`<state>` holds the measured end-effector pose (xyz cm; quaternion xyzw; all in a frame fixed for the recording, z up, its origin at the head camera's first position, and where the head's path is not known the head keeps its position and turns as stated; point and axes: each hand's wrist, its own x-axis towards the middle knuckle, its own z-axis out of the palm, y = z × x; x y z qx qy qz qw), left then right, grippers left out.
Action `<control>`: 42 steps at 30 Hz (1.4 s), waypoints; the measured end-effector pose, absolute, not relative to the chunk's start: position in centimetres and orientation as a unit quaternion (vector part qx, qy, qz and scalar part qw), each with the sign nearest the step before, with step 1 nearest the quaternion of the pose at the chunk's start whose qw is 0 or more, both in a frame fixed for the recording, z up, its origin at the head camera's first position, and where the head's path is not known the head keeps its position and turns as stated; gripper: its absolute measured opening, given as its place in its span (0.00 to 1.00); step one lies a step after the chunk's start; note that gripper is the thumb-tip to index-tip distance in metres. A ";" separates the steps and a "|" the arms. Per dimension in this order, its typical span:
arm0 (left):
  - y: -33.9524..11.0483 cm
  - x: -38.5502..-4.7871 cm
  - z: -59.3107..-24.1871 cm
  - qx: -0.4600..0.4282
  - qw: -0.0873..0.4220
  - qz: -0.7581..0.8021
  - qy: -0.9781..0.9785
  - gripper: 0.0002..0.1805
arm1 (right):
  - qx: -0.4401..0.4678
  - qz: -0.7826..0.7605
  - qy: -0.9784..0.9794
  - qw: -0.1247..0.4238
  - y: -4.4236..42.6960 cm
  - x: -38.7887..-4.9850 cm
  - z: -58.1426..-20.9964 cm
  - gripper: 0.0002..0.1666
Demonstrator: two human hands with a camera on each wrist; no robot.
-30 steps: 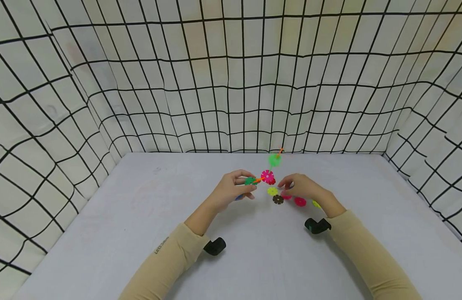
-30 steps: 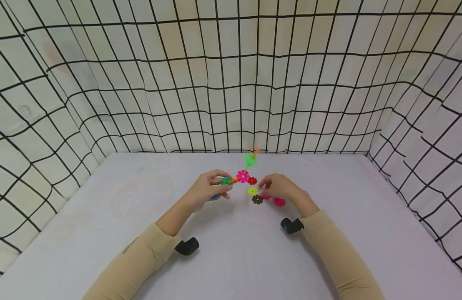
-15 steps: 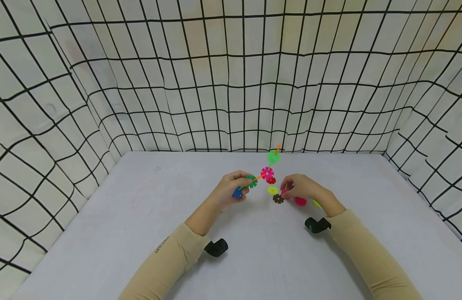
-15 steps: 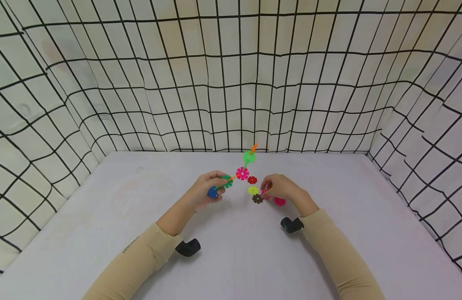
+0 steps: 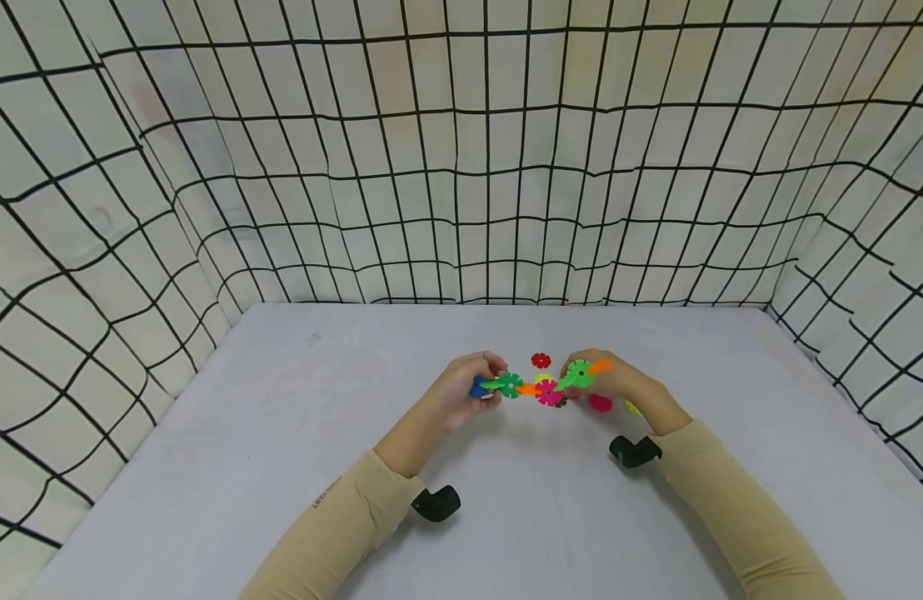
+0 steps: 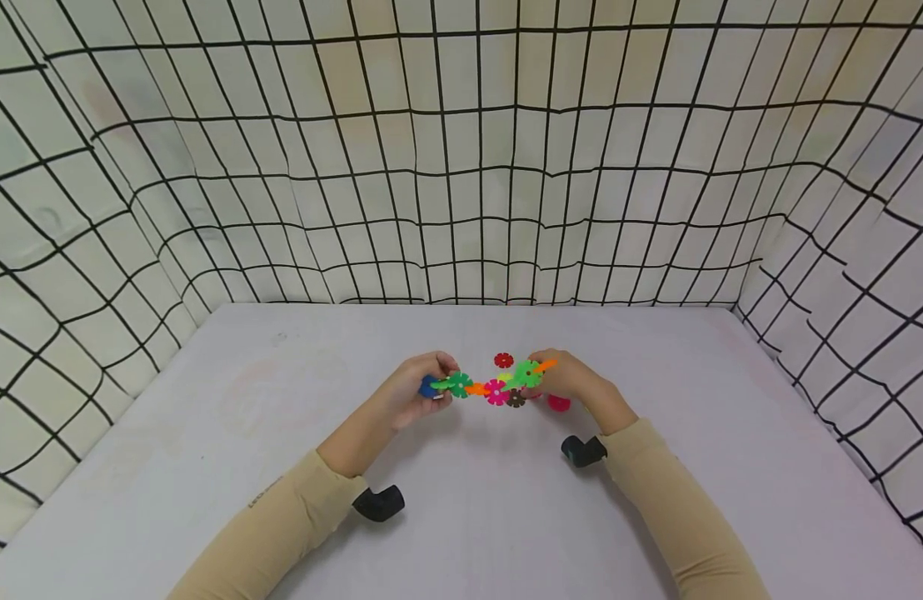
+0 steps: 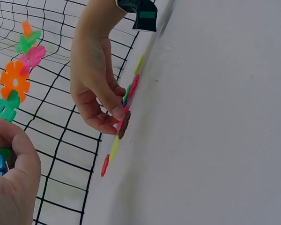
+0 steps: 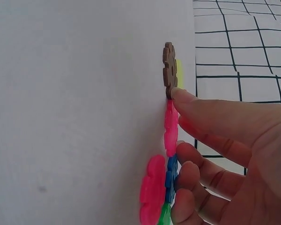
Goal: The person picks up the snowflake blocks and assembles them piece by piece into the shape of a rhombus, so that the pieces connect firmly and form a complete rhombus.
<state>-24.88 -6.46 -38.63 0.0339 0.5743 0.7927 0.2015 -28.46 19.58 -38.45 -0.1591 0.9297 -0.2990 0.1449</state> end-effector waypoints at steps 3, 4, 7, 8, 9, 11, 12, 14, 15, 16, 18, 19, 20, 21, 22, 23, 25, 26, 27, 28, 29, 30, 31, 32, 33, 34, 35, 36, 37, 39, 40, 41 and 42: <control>-6.3 -24.8 -38.5 0.029 0.205 0.802 0.561 0.11 | -0.103 -0.302 0.933 0.165 19.6 -28.5 -38.6 0.19; -6.3 -24.8 -38.5 0.026 0.207 0.806 0.553 0.11 | -0.091 -0.303 0.934 0.166 19.6 -28.5 -38.7 0.20; -6.4 -24.9 -38.4 0.032 0.217 0.818 0.532 0.11 | -0.083 -0.298 0.936 0.166 19.7 -28.8 -39.0 0.21; -6.5 -25.0 -38.4 0.033 0.221 0.821 0.525 0.10 | -0.092 -0.289 0.938 0.166 19.7 -29.0 -39.1 0.22; -6.5 -25.0 -38.4 0.037 0.225 0.824 0.518 0.10 | -0.099 -0.280 0.941 0.164 19.7 -29.0 -39.1 0.24; -6.6 -25.0 -38.4 0.045 0.230 0.831 0.504 0.10 | -0.115 -0.260 0.945 0.162 19.7 -29.2 -39.1 0.28; -6.6 -25.0 -38.4 0.046 0.230 0.835 0.498 0.10 | -0.121 -0.249 0.947 0.162 19.6 -29.2 -39.1 0.30; -6.6 -25.0 -38.3 0.048 0.227 0.843 0.485 0.11 | -0.129 -0.241 0.948 0.161 19.6 -29.2 -39.1 0.31; -6.7 -25.0 -38.4 0.049 0.226 0.846 0.480 0.10 | -0.129 -0.245 0.947 0.161 19.5 -29.2 -39.0 0.29; -6.7 -25.0 -38.4 0.048 0.224 0.850 0.475 0.11 | -0.128 -0.250 0.946 0.162 19.5 -29.2 -39.0 0.28; -6.8 -25.0 -38.4 0.045 0.221 0.856 0.465 0.12 | -0.129 -0.263 0.941 0.168 19.4 -29.2 -39.0 0.24; -6.8 -25.0 -38.4 0.047 0.220 0.858 0.462 0.14 | -0.130 -0.268 0.939 0.171 19.4 -29.2 -39.0 0.23; -6.9 -25.0 -38.5 0.048 0.220 0.860 0.459 0.15 | -0.132 -0.271 0.937 0.174 19.3 -29.2 -39.0 0.22; -6.9 -25.1 -38.5 0.049 0.220 0.861 0.455 0.16 | -0.136 -0.275 0.936 0.175 19.3 -29.1 -39.1 0.21; -7.0 -25.1 -38.5 0.051 0.222 0.863 0.452 0.18 | -0.138 -0.277 0.934 0.178 19.2 -29.2 -39.1 0.21; -7.1 -25.1 -38.5 0.053 0.223 0.864 0.448 0.20 | -0.142 -0.275 0.934 0.178 19.1 -29.1 -39.1 0.21; -7.2 -25.2 -38.5 0.057 0.226 0.867 0.441 0.24 | -0.149 -0.269 0.935 0.176 18.8 -29.1 -39.1 0.21; -7.3 -25.2 -38.5 0.057 0.227 0.868 0.438 0.25 | -0.152 -0.265 0.936 0.174 18.7 -29.1 -39.1 0.22; -7.3 -25.2 -38.5 0.058 0.228 0.869 0.435 0.26 | -0.159 -0.259 0.937 0.172 18.5 -29.1 -39.0 0.22; -7.3 -25.2 -38.5 0.059 0.229 0.870 0.434 0.27 | -0.164 -0.255 0.938 0.171 18.3 -29.2 -39.0 0.22; -7.3 -25.2 -38.4 0.059 0.228 0.871 0.432 0.28 | -0.172 -0.249 0.938 0.168 18.1 -29.1 -39.0 0.21; -7.3 -25.2 -38.4 0.060 0.228 0.871 0.431 0.28 | -0.179 -0.247 0.938 0.167 17.9 -29.1 -39.0 0.20; -7.3 -25.3 -38.4 0.060 0.227 0.871 0.431 0.28 | -0.185 -0.245 0.937 0.167 17.8 -29.1 -39.0 0.19; -7.3 -25.3 -38.4 0.061 0.226 0.871 0.431 0.28 | -0.189 -0.242 0.937 0.167 17.6 -29.1 -38.9 0.18; -7.3 -25.2 -38.4 0.060 0.225 0.872 0.430 0.28 | -0.192 -0.242 0.936 0.168 17.5 -29.1 -38.9 0.17; -7.3 -25.3 -38.4 0.058 0.222 0.873 0.430 0.28 | -0.192 -0.243 0.936 0.169 17.4 -29.0 -38.9 0.16; -7.2 -25.2 -38.4 0.055 0.219 0.874 0.430 0.27 | -0.193 -0.243 0.935 0.170 17.4 -29.0 -38.9 0.15; -7.2 -25.2 -38.4 0.052 0.215 0.875 0.430 0.27 | -0.189 -0.246 0.935 0.173 17.3 -29.0 -38.9 0.15; -7.2 -25.2 -38.5 0.049 0.211 0.876 0.431 0.27 | -0.185 -0.249 0.934 0.176 17.3 -29.0 -38.9 0.15; -7.1 -25.2 -38.5 0.044 0.205 0.877 0.432 0.25 | -0.180 -0.254 0.933 0.179 17.3 -28.9 -39.1 0.16; -7.1 -25.2 -38.6 0.042 0.203 0.877 0.434 0.25 | -0.177 -0.256 0.933 0.181 17.3 -28.9 -39.2 0.17; -7.0 -25.2 -38.6 0.041 0.202 0.876 0.436 0.25 | -0.175 -0.259 0.932 0.183 17.3 -28.9 -39.2 0.18; -7.0 -25.2 -38.6 0.041 0.203 0.875 0.438 0.24 | -0.175 -0.262 0.931 0.183 17.2 -28.9 -39.3 0.19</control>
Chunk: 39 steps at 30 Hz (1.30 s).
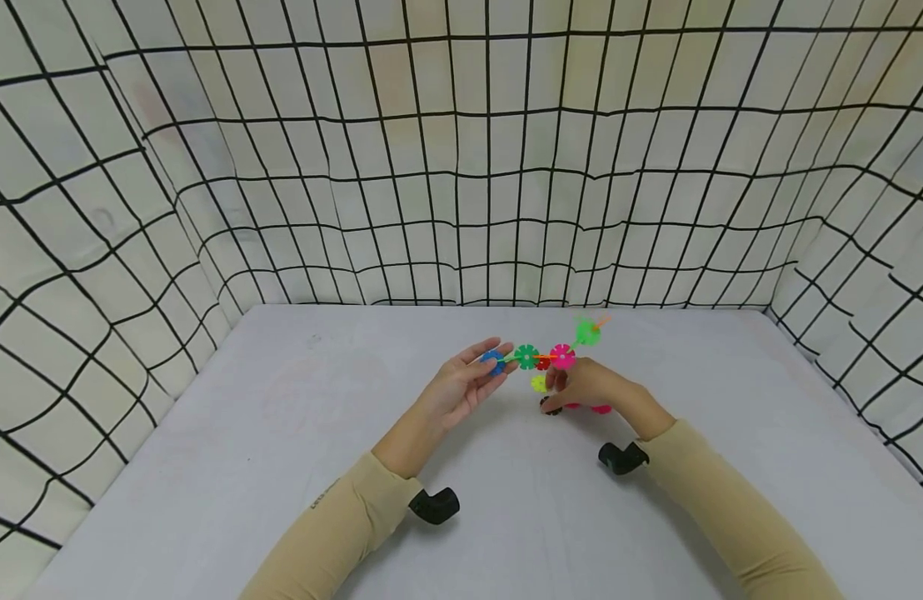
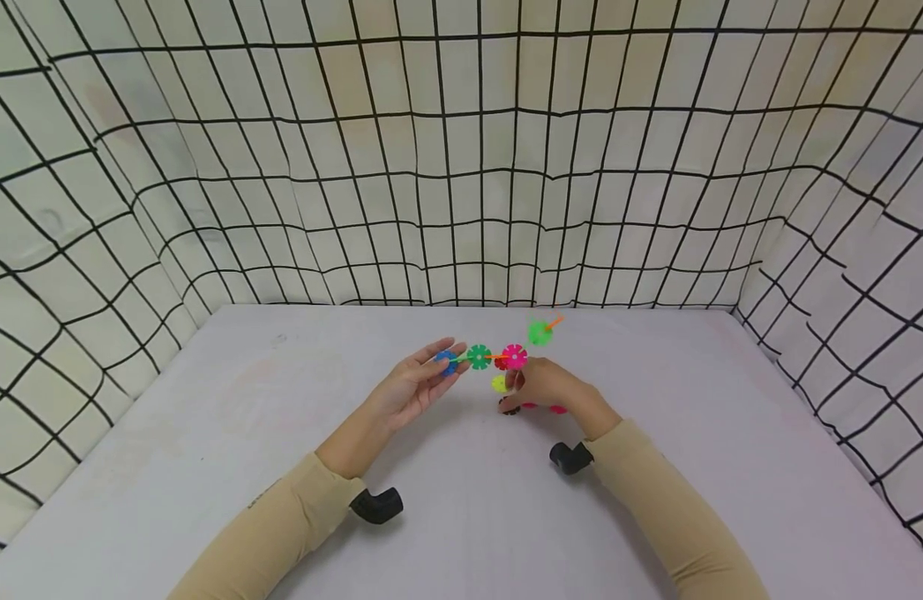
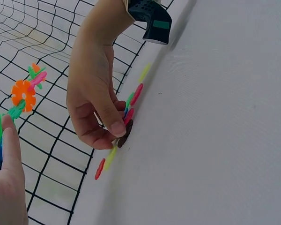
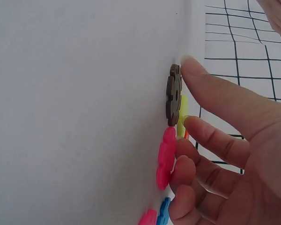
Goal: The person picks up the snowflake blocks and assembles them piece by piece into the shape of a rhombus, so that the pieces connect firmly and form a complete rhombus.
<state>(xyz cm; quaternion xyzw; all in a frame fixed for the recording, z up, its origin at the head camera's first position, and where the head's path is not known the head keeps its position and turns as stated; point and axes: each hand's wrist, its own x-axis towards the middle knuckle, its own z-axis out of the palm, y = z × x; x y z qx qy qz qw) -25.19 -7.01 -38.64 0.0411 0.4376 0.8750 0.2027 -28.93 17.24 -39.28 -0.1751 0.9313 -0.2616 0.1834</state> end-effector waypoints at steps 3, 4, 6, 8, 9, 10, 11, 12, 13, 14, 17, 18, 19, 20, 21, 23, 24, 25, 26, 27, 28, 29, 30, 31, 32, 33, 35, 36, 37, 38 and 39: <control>-6.9 -25.2 -38.8 0.038 0.205 0.873 0.441 0.23 | -0.176 -0.262 0.930 0.186 17.3 -29.0 -39.3 0.18; -6.9 -25.2 -38.8 0.036 0.204 0.873 0.442 0.23 | -0.175 -0.261 0.931 0.188 17.2 -29.0 -39.2 0.17; -6.9 -25.1 -38.8 0.028 0.199 0.874 0.442 0.21 | -0.177 -0.260 0.931 0.187 17.2 -29.0 -39.1 0.16; -6.9 -25.1 -38.7 0.017 0.187 0.879 0.438 0.20 | -0.175 -0.260 0.931 0.185 17.2 -29.1 -39.1 0.17; -6.9 -25.1 -38.7 0.010 0.179 0.882 0.437 0.19 | -0.175 -0.260 0.932 0.182 17.2 -29.1 -39.1 0.19; -6.9 -25.1 -38.7 0.004 0.171 0.884 0.435 0.18 | -0.172 -0.261 0.933 0.178 17.2 -29.2 -39.2 0.22; -6.9 -25.1 -38.7 -0.001 0.163 0.886 0.435 0.18 | -0.167 -0.261 0.935 0.173 17.2 -29.2 -39.2 0.24; -6.8 -25.1 -38.7 -0.006 0.156 0.887 0.434 0.18 | -0.162 -0.261 0.937 0.170 17.2 -29.3 -39.3 0.26; -6.8 -25.1 -38.7 -0.010 0.150 0.888 0.435 0.18 | -0.156 -0.259 0.938 0.167 17.2 -29.5 -39.4 0.28; -6.8 -25.1 -38.7 -0.014 0.146 0.887 0.437 0.18 | -0.150 -0.257 0.941 0.164 17.1 -29.5 -39.5 0.29; -6.8 -25.2 -38.8 -0.023 0.143 0.885 0.442 0.17 | -0.135 -0.252 0.945 0.162 16.9 -29.8 -39.5 0.29; -6.7 -25.2 -38.8 -0.028 0.143 0.885 0.442 0.17 | -0.131 -0.251 0.945 0.163 16.7 -29.9 -39.5 0.29; -6.7 -25.2 -38.9 -0.032 0.143 0.885 0.442 0.16 | -0.122 -0.251 0.946 0.166 16.6 -29.9 -39.4 0.30; -6.7 -25.2 -38.9 -0.035 0.142 0.885 0.441 0.15 | -0.113 -0.252 0.946 0.171 16.5 -29.9 -39.4 0.31; -6.6 -25.2 -38.9 -0.037 0.141 0.886 0.440 0.14 | -0.100 -0.253 0.946 0.177 16.4 -29.9 -39.3 0.33; -6.6 -25.2 -38.9 -0.038 0.137 0.886 0.442 0.12 | -0.068 -0.253 0.945 0.196 16.2 -29.9 -39.1 0.37; -6.5 -25.2 -38.9 -0.038 0.135 0.885 0.443 0.10 | -0.055 -0.258 0.943 0.202 16.3 -30.0 -39.0 0.40; -6.4 -25.2 -38.8 -0.037 0.133 0.885 0.445 0.10 | -0.048 -0.264 0.942 0.204 16.3 -30.0 -39.0 0.41; -6.4 -25.2 -38.8 -0.036 0.132 0.884 0.448 0.09 | -0.047 -0.270 0.939 0.206 16.3 -30.1 -39.0 0.42; -6.3 -25.2 -38.8 -0.036 0.130 0.883 0.450 0.09 | -0.053 -0.278 0.937 0.205 16.4 -30.2 -39.0 0.40; -6.3 -25.2 -38.8 -0.036 0.128 0.881 0.453 0.09 | -0.068 -0.290 0.933 0.201 16.5 -30.3 -39.1 0.37; -6.3 -25.2 -38.8 -0.037 0.126 0.880 0.456 0.09 | -0.085 -0.303 0.930 0.192 16.5 -30.4 -39.3 0.35; -6.3 -25.2 -38.9 -0.039 0.123 0.879 0.459 0.09 | -0.107 -0.313 0.926 0.183 16.7 -30.6 -39.4 0.33; -6.2 -25.2 -39.0 -0.041 0.120 0.878 0.461 0.09 | -0.122 -0.320 0.922 0.181 16.8 -30.7 -39.6 0.30; -6.3 -25.2 -39.1 -0.044 0.117 0.878 0.462 0.09 | -0.135 -0.329 0.918 0.178 17.0 -30.7 -39.7 0.26; -6.3 -25.1 -39.2 -0.047 0.114 0.878 0.463 0.09 | -0.149 -0.337 0.914 0.172 17.1 -30.8 -39.8 0.24; -6.4 -25.1 -39.3 -0.053 0.110 0.876 0.466 0.08 | -0.153 -0.371 0.900 0.170 17.5 -30.9 -40.0 0.22; -6.5 -25.0 -39.3 -0.057 0.109 0.876 0.465 0.08 | -0.154 -0.394 0.890 0.171 17.7 -31.0 -40.0 0.20; -6.5 -25.1 -39.4 -0.061 0.109 0.877 0.464 0.08 | -0.153 -0.416 0.880 0.170 17.9 -31.0 -40.0 0.18; -6.5 -25.1 -39.4 -0.063 0.110 0.878 0.462 0.07 | -0.154 -0.436 0.871 0.166 18.0 -31.0 -40.0 0.16; -6.6 -25.1 -39.4 -0.065 0.110 0.879 0.460 0.07 | -0.153 -0.452 0.864 0.161 18.2 -31.0 -39.9 0.16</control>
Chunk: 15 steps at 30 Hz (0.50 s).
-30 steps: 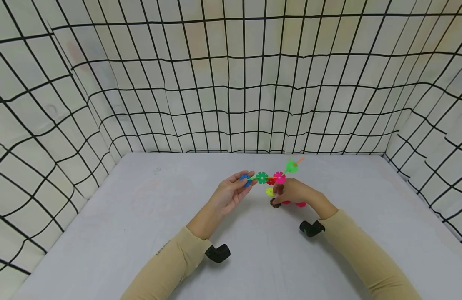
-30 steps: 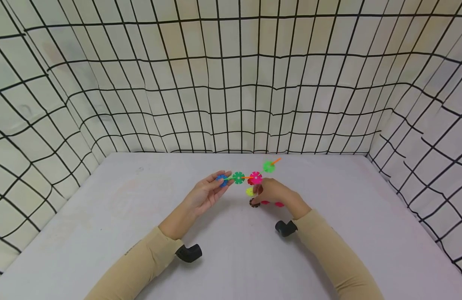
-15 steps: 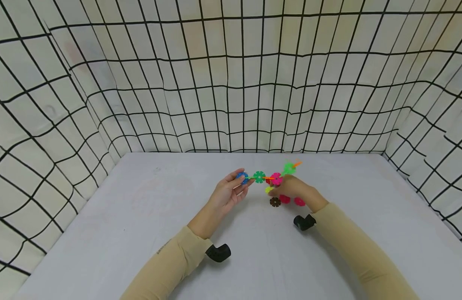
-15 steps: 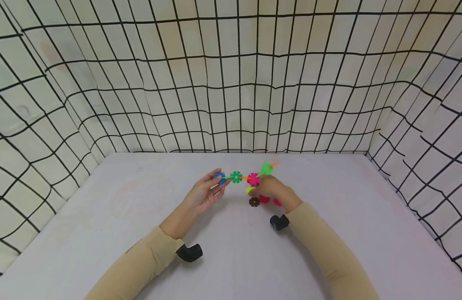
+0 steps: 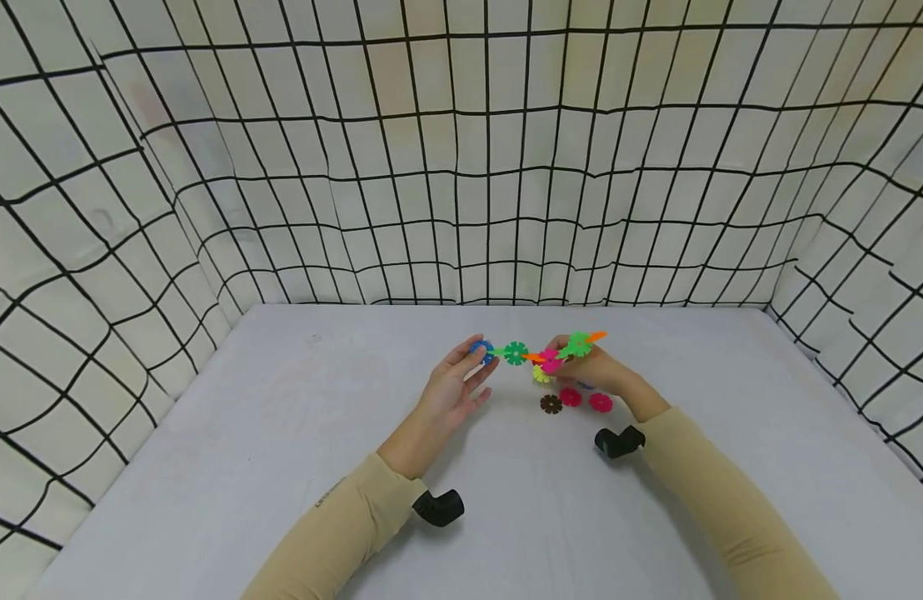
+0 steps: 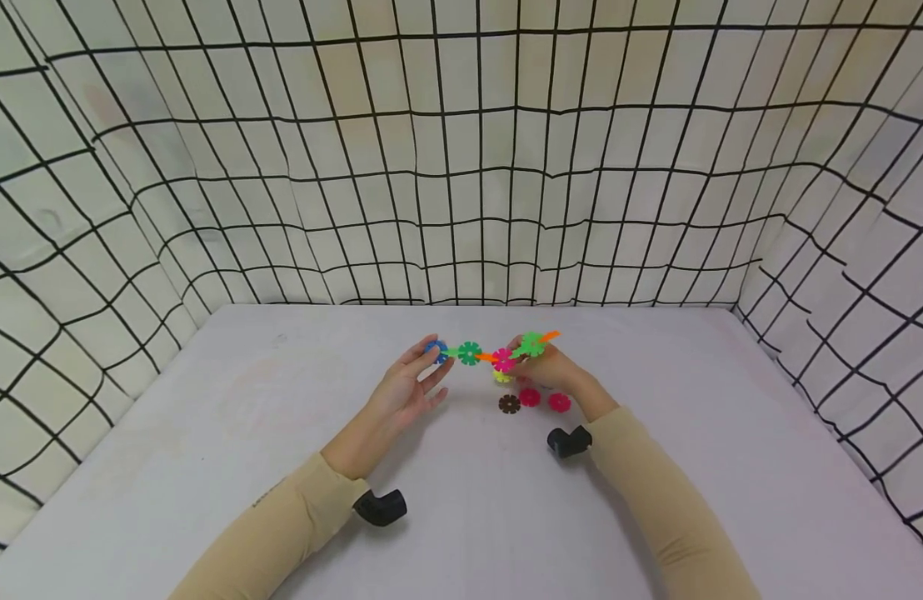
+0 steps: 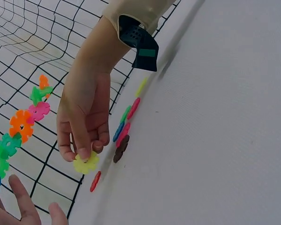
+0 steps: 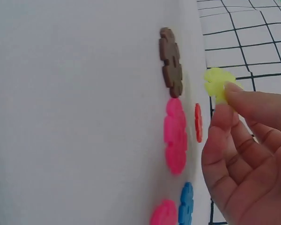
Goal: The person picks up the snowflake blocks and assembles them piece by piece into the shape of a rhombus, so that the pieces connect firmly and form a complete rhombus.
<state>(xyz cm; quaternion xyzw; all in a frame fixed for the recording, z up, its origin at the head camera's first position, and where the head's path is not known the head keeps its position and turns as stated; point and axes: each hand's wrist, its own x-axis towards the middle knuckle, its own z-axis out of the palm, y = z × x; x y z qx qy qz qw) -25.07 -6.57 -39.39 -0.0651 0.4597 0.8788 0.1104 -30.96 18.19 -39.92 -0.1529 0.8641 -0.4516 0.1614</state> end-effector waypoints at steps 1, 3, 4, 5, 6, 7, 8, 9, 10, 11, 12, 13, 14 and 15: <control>-6.6 -25.1 -39.4 -0.067 0.111 0.880 0.456 0.07 | -0.153 -0.470 0.855 0.158 18.3 -30.9 -39.8 0.15; -6.5 -25.1 -39.2 -0.070 0.108 0.886 0.445 0.07 | -0.170 -0.486 0.847 0.137 18.6 -30.9 -39.5 0.15; -6.5 -25.2 -39.2 -0.069 0.107 0.889 0.440 0.08 | -0.175 -0.489 0.846 0.124 18.7 -30.9 -39.4 0.15; -6.5 -25.2 -39.2 -0.070 0.105 0.892 0.435 0.08 | -0.183 -0.496 0.842 0.111 18.7 -30.8 -39.2 0.15; -6.5 -25.2 -39.1 -0.071 0.103 0.894 0.430 0.08 | -0.190 -0.505 0.836 0.100 18.7 -30.8 -39.1 0.16; -6.5 -25.2 -39.0 -0.074 0.102 0.897 0.424 0.09 | -0.197 -0.515 0.829 0.089 18.7 -30.8 -39.0 0.16; -6.5 -25.2 -39.0 -0.076 0.099 0.899 0.420 0.09 | -0.205 -0.523 0.823 0.080 18.7 -30.8 -38.9 0.17; -6.5 -25.2 -39.0 -0.079 0.097 0.900 0.416 0.09 | -0.207 -0.533 0.817 0.072 18.7 -30.8 -38.8 0.17; -6.5 -25.2 -38.9 -0.083 0.095 0.902 0.413 0.09 | -0.212 -0.540 0.812 0.066 18.7 -30.7 -38.7 0.17; -6.6 -25.3 -38.9 -0.086 0.094 0.903 0.410 0.08 | -0.217 -0.546 0.807 0.061 18.8 -30.6 -38.6 0.16; -6.7 -25.3 -38.9 -0.088 0.094 0.903 0.409 0.08 | -0.223 -0.551 0.803 0.055 18.8 -30.5 -38.6 0.16; -6.7 -25.4 -38.8 -0.092 0.094 0.904 0.407 0.08 | -0.228 -0.555 0.798 0.049 18.8 -30.5 -38.5 0.16; -6.8 -25.4 -38.8 -0.091 0.093 0.904 0.408 0.08 | -0.233 -0.559 0.794 0.044 18.9 -30.3 -38.4 0.15; -6.8 -25.4 -38.8 -0.090 0.094 0.903 0.410 0.09 | -0.238 -0.560 0.793 0.039 19.0 -30.2 -38.3 0.15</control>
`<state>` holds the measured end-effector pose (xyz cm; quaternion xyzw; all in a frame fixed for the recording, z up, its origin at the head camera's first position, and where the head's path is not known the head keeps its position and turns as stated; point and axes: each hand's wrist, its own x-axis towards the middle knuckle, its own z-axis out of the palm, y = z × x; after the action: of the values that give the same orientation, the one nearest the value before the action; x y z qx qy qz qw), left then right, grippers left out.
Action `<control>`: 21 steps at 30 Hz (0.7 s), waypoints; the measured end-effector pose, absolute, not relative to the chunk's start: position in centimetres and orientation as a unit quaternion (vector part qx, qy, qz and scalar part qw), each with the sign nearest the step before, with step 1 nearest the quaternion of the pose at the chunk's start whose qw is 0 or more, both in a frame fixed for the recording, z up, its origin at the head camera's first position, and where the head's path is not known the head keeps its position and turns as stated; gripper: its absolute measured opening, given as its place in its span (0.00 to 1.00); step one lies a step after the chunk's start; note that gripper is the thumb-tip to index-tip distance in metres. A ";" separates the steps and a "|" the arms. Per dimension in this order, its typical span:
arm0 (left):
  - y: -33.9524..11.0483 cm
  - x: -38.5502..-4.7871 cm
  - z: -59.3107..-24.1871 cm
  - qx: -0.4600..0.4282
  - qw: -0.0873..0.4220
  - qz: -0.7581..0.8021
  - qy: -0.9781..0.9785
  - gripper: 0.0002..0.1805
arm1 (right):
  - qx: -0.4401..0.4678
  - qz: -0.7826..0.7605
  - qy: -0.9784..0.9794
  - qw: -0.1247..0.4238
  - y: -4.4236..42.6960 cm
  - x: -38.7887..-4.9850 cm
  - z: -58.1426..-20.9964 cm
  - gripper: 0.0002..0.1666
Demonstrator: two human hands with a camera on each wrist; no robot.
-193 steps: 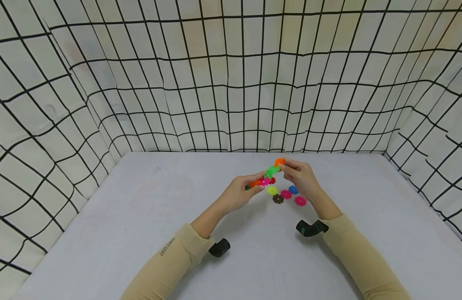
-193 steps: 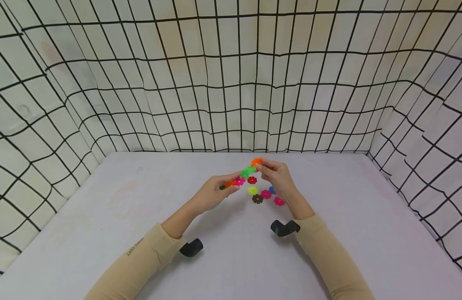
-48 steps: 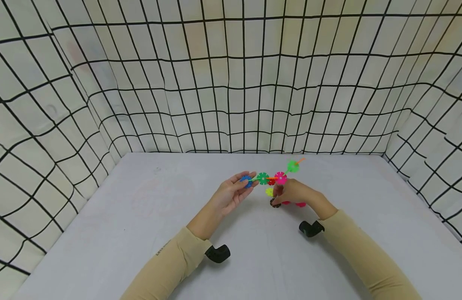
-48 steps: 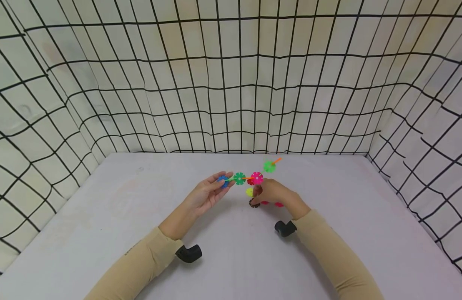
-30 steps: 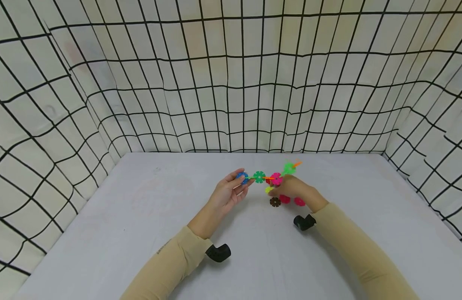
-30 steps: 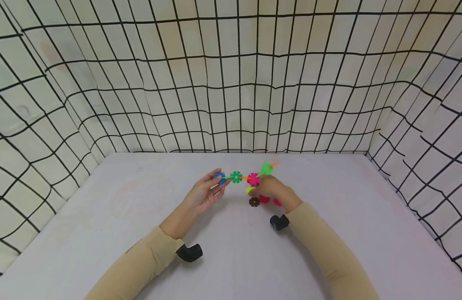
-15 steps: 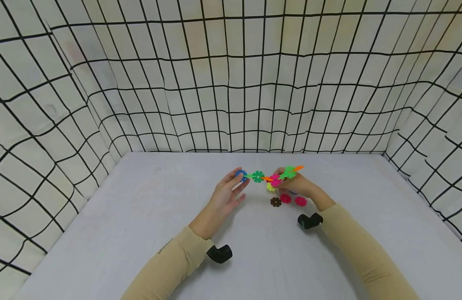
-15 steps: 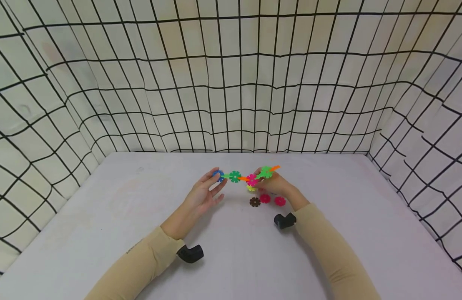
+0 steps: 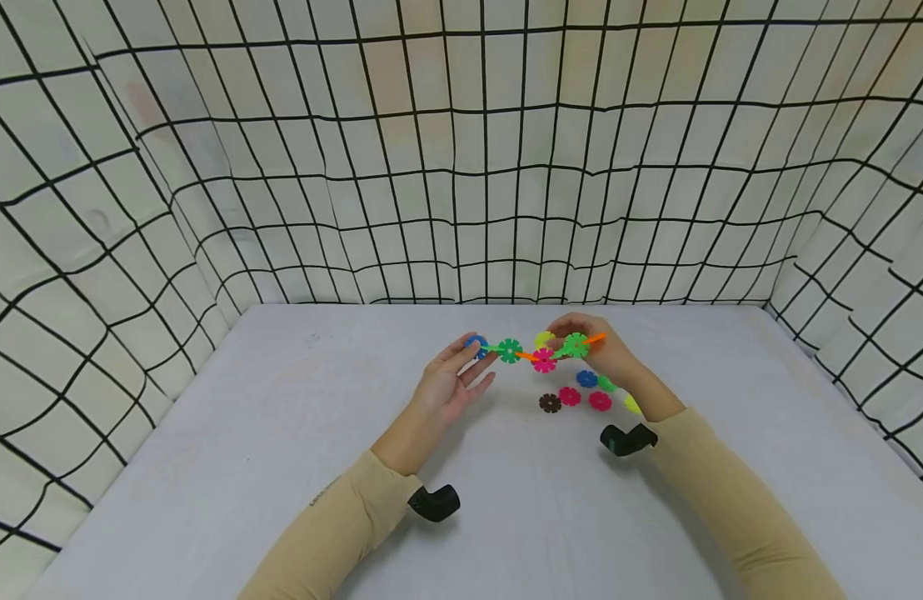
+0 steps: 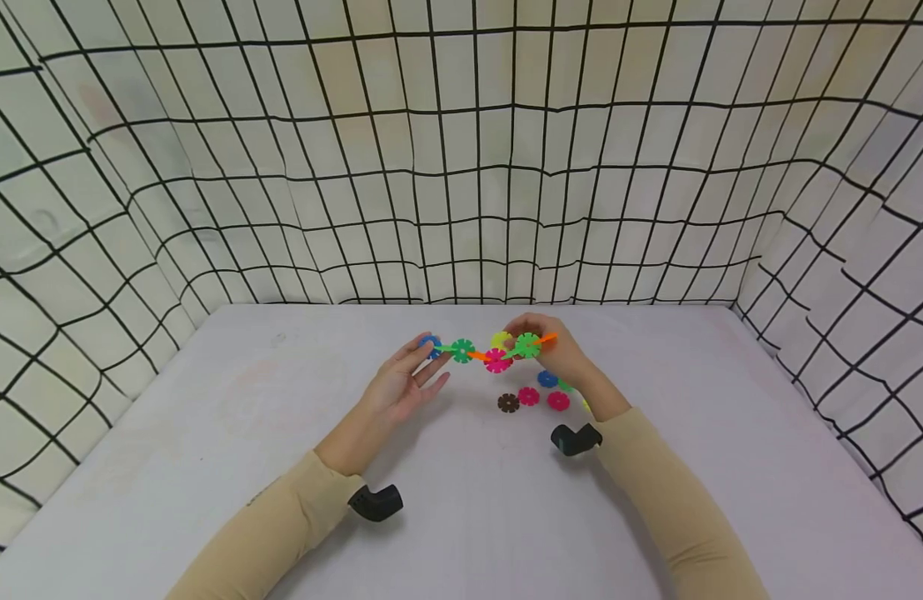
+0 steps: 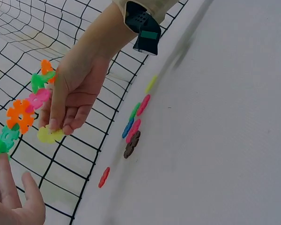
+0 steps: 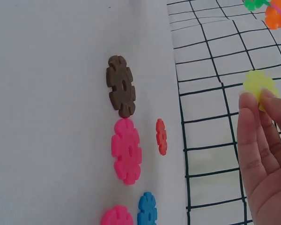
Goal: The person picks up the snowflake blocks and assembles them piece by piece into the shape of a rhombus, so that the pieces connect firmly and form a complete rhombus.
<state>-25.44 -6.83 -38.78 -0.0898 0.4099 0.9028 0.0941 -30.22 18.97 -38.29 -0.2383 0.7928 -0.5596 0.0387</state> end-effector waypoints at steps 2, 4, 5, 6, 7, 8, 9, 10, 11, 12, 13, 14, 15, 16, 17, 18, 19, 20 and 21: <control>-7.0 -25.5 -38.7 -0.088 0.097 0.902 0.411 0.10 | -0.233 -0.568 0.789 0.036 18.9 -30.1 -38.1 0.14; -7.1 -25.5 -38.6 -0.086 0.100 0.901 0.414 0.11 | -0.214 -0.579 0.786 0.041 18.7 -29.9 -37.8 0.14; -7.1 -25.4 -38.5 -0.083 0.101 0.900 0.416 0.11 | -0.203 -0.583 0.785 0.045 18.5 -29.8 -37.7 0.14; -7.2 -25.4 -38.5 -0.081 0.104 0.900 0.416 0.11 | -0.191 -0.587 0.785 0.048 18.3 -29.8 -37.5 0.14; -7.2 -25.4 -38.5 -0.080 0.108 0.899 0.416 0.11 | -0.176 -0.594 0.783 0.054 18.0 -29.7 -37.4 0.15; -7.2 -25.3 -38.5 -0.077 0.112 0.899 0.417 0.10 | -0.166 -0.598 0.782 0.057 17.8 -29.6 -37.3 0.15; -7.2 -25.3 -38.5 -0.076 0.116 0.898 0.418 0.10 | -0.160 -0.599 0.783 0.059 17.6 -29.5 -37.2 0.15; -7.2 -25.2 -38.5 -0.074 0.121 0.897 0.419 0.09 | -0.156 -0.601 0.782 0.061 17.5 -29.4 -37.1 0.15; -7.2 -25.2 -38.5 -0.072 0.126 0.896 0.420 0.09 | -0.154 -0.602 0.781 0.063 17.4 -29.2 -37.0 0.15; -7.3 -25.2 -38.5 -0.070 0.131 0.895 0.420 0.08 | -0.155 -0.603 0.780 0.064 17.4 -29.2 -36.9 0.15; -7.3 -25.2 -38.6 -0.067 0.136 0.894 0.421 0.08 | -0.155 -0.602 0.781 0.066 17.4 -29.1 -36.9 0.15; -7.3 -25.2 -38.6 -0.063 0.139 0.893 0.423 0.08 | -0.157 -0.598 0.783 0.066 17.5 -29.0 -36.9 0.14; -7.3 -25.2 -38.6 -0.058 0.141 0.892 0.425 0.08 | -0.161 -0.595 0.785 0.065 17.6 -29.0 -36.9 0.14; -7.4 -25.2 -38.7 -0.053 0.143 0.891 0.427 0.08 | -0.165 -0.593 0.785 0.065 17.7 -28.9 -36.8 0.14; -7.4 -25.2 -38.7 -0.048 0.146 0.889 0.431 0.09 | -0.171 -0.589 0.788 0.063 17.8 -28.9 -36.8 0.14; -7.5 -25.2 -38.7 -0.043 0.148 0.887 0.435 0.09 | -0.178 -0.584 0.789 0.060 18.0 -28.9 -36.7 0.13; -7.5 -25.2 -38.7 -0.037 0.152 0.884 0.441 0.09 | -0.184 -0.580 0.791 0.057 18.1 -28.9 -36.6 0.13; -7.5 -25.2 -38.6 -0.032 0.155 0.880 0.448 0.09 | -0.189 -0.578 0.792 0.055 18.2 -28.8 -36.5 0.13; -7.6 -25.2 -38.6 -0.027 0.159 0.875 0.456 0.08 | -0.195 -0.577 0.791 0.053 18.2 -28.8 -36.3 0.13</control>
<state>-25.16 -7.57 -38.63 -0.0270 0.4561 0.8752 0.1588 -28.79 18.21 -36.35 -0.1946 0.7912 -0.5774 0.0530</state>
